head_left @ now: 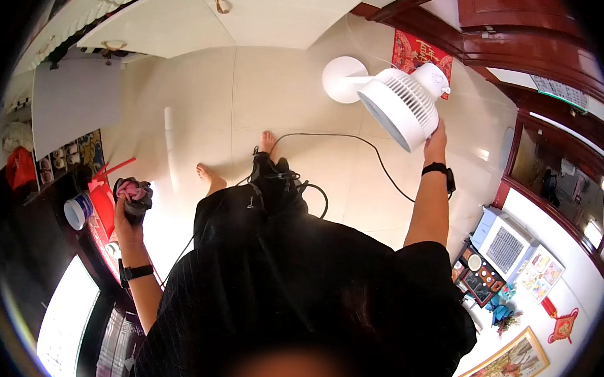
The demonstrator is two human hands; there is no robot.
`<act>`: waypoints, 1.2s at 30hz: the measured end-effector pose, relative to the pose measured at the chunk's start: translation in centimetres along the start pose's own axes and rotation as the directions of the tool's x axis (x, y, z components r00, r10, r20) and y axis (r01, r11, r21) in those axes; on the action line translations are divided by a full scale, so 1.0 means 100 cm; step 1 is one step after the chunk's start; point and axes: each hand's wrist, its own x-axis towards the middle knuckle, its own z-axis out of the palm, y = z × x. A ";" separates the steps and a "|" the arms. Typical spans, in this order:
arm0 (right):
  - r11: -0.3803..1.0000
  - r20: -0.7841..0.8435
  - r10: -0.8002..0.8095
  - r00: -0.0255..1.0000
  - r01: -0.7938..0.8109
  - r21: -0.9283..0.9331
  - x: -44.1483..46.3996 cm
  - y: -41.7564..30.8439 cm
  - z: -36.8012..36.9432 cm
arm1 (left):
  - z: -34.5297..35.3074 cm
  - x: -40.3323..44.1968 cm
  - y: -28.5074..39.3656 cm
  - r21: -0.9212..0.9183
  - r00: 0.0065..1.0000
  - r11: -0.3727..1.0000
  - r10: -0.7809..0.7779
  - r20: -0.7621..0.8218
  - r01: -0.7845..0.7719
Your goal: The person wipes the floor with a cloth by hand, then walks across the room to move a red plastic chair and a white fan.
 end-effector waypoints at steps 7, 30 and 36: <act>0.673 0.185 -0.174 0.967 0.255 -0.694 -0.011 -0.041 0.053 | 0.007 -0.005 -0.006 -0.056 0.999 0.998 -0.038 -0.028 0.037; 0.971 0.239 0.035 0.970 0.023 -0.238 -0.171 -0.012 0.241 | -0.101 -0.007 -0.018 -0.125 0.961 0.987 0.067 -0.269 -0.104; 0.984 0.268 0.033 0.963 0.016 -0.175 -0.183 0.028 0.248 | -0.137 -0.006 -0.013 -0.129 0.948 0.987 0.047 -0.315 -0.092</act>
